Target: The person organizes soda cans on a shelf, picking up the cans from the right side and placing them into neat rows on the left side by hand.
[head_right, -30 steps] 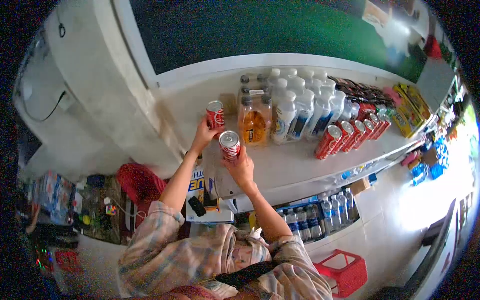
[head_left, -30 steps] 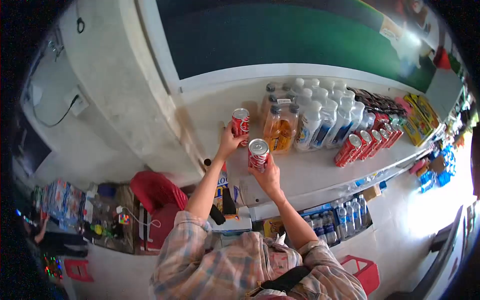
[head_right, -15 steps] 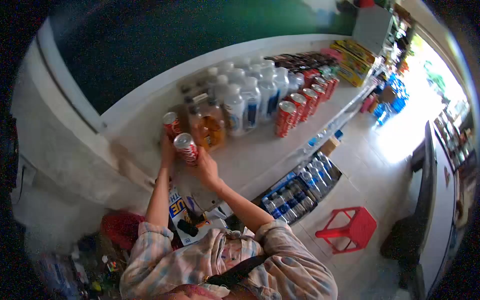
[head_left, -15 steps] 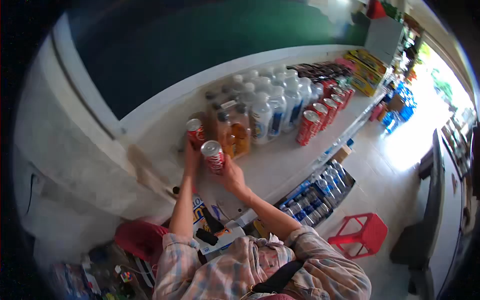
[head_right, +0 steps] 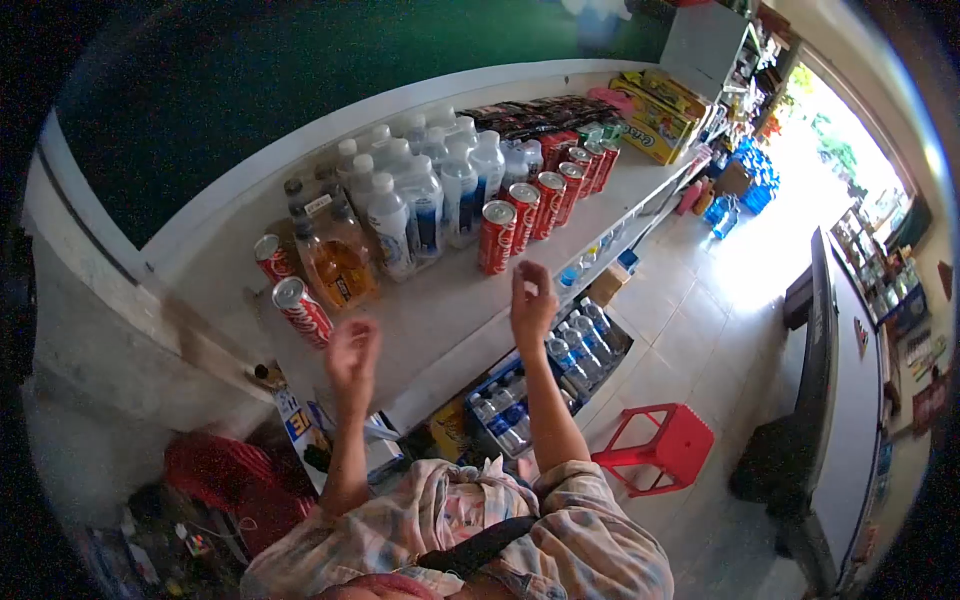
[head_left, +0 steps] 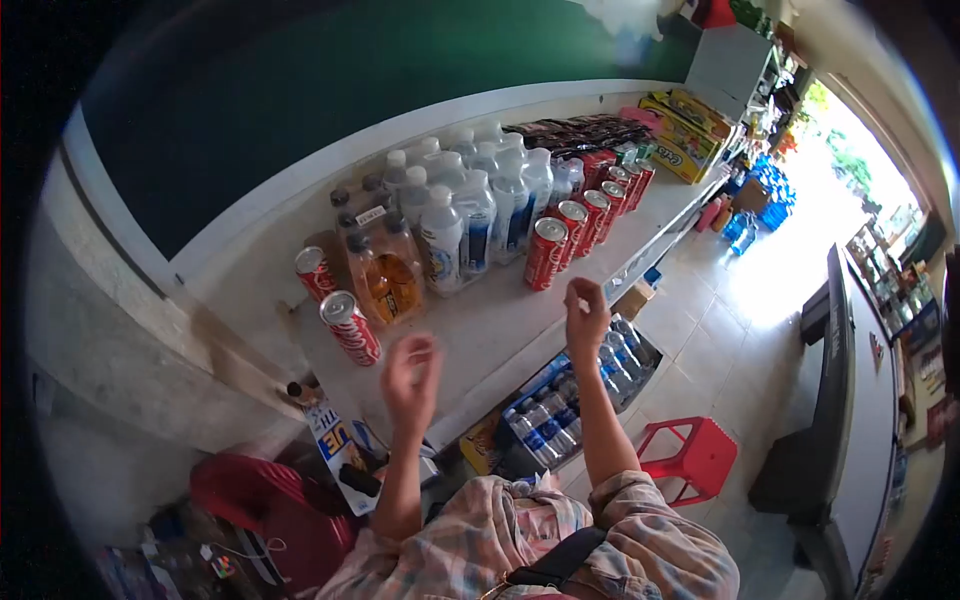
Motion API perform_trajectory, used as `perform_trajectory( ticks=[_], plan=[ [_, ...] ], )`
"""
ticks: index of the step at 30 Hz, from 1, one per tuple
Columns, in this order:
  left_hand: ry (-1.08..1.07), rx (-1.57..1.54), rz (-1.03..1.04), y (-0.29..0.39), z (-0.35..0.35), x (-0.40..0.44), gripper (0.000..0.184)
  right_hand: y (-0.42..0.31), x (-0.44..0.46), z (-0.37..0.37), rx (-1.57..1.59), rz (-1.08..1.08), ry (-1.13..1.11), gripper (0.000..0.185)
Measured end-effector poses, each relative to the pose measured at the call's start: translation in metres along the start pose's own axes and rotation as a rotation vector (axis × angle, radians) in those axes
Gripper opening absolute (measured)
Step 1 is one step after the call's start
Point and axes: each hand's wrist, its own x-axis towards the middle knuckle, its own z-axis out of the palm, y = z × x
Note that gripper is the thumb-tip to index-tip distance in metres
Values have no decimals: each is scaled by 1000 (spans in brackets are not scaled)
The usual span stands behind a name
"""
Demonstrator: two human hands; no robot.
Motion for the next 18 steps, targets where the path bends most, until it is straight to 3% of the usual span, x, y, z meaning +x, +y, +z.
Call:
perform_trajectory(
  ticks=[1, 3, 5, 7, 10, 12, 13, 16, 18],
  plan=[
    [-141, -62, -64, 14, 28, 5, 32, 1, 11, -11, -17, 4, -13, 17],
    [-245, -33, 35, -1, 82, 21, 43, -3, 32, -29, -96, 2, -62, 19],
    [-248, 58, 80, -18, 132, 39, 66, 3, 58, -45, -117, -31, -152, 20],
    [-16, 287, 209, -43, 193, 71, 88, 7, 87, -50, -79, -79, -269, 21],
    [160, 211, 379, -84, 230, 101, 91, 6, 118, -47, -5, -221, -357, 19],
    [94, 190, 212, -92, 240, 106, 81, 3, 138, -41, -96, -339, -401, 22],
    [141, 156, 236, -95, 243, 108, 72, 3, 146, -34, -90, -402, -432, 27],
    [70, 152, 147, -86, 235, 100, 77, 17, 159, -18, -150, -545, -478, 41],
    [164, 308, 131, -63, 216, 80, 75, 27, 161, -6, -204, -628, -477, 49]
  ],
)
